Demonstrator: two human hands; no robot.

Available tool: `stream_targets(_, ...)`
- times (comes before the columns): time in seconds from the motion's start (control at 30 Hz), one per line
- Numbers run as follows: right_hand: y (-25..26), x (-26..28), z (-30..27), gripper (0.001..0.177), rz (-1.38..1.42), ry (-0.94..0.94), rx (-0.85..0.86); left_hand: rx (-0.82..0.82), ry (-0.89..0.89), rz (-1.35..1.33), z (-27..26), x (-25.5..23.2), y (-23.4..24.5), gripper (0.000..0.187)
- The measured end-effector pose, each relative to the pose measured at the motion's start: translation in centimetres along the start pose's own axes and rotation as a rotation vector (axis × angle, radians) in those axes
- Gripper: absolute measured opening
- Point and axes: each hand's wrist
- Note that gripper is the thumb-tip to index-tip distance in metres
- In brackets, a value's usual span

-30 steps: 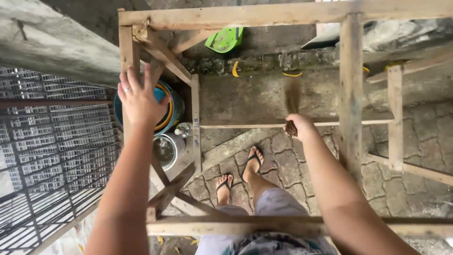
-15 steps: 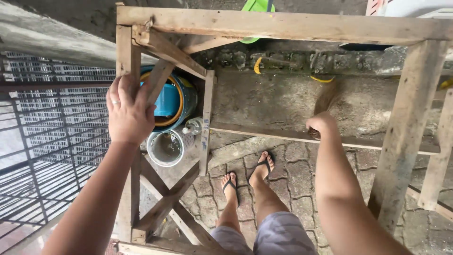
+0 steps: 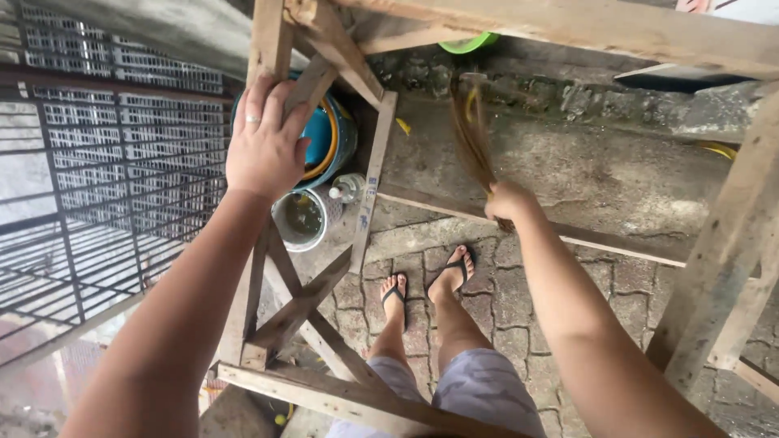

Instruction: Sweeping an outdoor paved and dirt area using a stick broom.

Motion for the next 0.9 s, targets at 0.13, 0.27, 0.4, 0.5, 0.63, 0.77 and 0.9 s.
stream_targets(0.13, 3.1, -1.0, -11.0, 0.043, -0.041, 0.045, 0.096, -0.010, 0.004, -0.005, 0.1, 0.3, -0.6, 0.054)
stream_targets(0.27, 6.9, 1.5, -14.5, 0.058, -0.014, 0.010, 0.100, -0.047, 0.007, -0.017, -0.3, 0.5, -1.3, 0.048)
stream_targets(0.4, 4.2, 2.6, -4.6, 0.069, 0.037, 0.033, 0.028, -0.077, -0.020, -0.015, -0.5, 1.0, -1.7, 0.043)
stream_targets(0.5, 6.1, 0.8, -3.1, 0.061, -0.273, 0.033, 0.195, -0.091, -0.031, 0.030, -0.5, 0.7, -2.3, 0.041)
stream_targets(0.63, 12.7, 3.5, -10.5, 0.068, -0.320, 0.017, 0.181, -0.110, -0.006, 0.030, -0.5, 0.9, -2.3, 0.037)
stream_targets(0.77, 11.6, 8.3, -7.1, 0.079, -0.289, 0.071, 0.041, -0.158, -0.026, 0.019, 0.1, 1.4, -2.3, 0.034)
stream_targets(0.9, 8.1, 9.2, -0.3, 0.060, -0.573, 0.063, 0.292, -0.147, -0.024, -0.009, -0.7, 0.6, -2.3, 0.031)
Point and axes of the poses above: each hand's wrist, its own z-axis towards the middle knuckle, its own y-axis out of the back of the hand, x = y × z, and after that the axes turned 8 degrees about -y, right-handed
